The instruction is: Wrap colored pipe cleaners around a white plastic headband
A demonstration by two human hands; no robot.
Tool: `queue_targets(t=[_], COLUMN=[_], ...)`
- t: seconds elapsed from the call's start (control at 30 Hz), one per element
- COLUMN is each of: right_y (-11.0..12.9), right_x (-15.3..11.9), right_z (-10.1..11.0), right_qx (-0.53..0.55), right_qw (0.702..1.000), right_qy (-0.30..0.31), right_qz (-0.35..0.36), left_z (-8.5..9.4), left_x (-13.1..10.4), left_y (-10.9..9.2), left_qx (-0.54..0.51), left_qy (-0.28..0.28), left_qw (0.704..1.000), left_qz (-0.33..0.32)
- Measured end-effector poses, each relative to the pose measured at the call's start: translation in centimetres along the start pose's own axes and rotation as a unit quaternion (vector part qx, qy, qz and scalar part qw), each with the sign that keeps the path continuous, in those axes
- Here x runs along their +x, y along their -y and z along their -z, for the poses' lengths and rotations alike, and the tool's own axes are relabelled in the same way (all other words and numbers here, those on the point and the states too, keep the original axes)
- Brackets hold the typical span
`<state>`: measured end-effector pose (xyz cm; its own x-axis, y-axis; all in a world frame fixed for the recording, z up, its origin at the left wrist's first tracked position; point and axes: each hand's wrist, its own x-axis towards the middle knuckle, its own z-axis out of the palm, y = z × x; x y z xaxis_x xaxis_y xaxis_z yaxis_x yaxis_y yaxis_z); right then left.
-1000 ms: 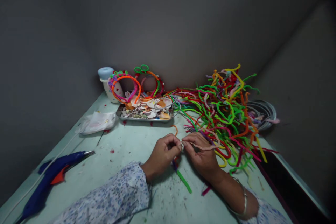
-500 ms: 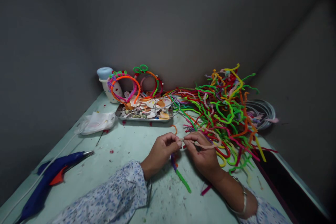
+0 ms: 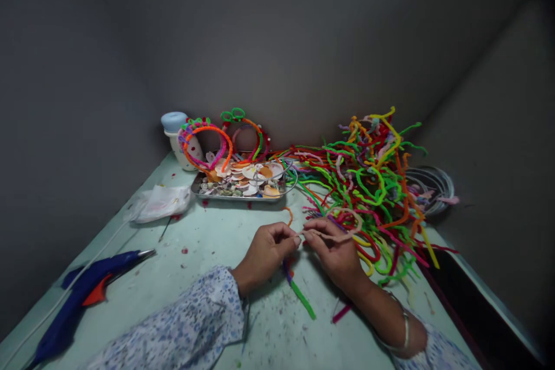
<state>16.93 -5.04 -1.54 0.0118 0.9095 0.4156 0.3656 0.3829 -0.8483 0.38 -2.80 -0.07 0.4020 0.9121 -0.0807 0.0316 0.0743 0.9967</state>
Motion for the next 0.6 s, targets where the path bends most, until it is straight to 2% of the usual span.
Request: queue_targets(t=[0.13, 0.4, 0.6], right_y=[0.23, 0.07, 0.33], right_x=[0.14, 0.12, 0.32], right_z=[-0.1, -0.22, -0.06], right_qx=[-0.014, -0.015, -0.009], right_qw=[0.999, 0.999, 0.999], right_qy=[0.04, 0.03, 0.047], right_qz=[0.006, 0.006, -0.014], left_z=[-0.03, -0.14, 0.06], left_x=[0.05, -0.49, -0.28], left_y=[0.29, 0.56, 0.62], left_qx=[0.03, 0.148, 0.151], left_qy=[-0.01, -0.01, -0.038], left_qw=[0.999, 0.985, 0.984], left_qz=[-0.01, -0.085, -0.082])
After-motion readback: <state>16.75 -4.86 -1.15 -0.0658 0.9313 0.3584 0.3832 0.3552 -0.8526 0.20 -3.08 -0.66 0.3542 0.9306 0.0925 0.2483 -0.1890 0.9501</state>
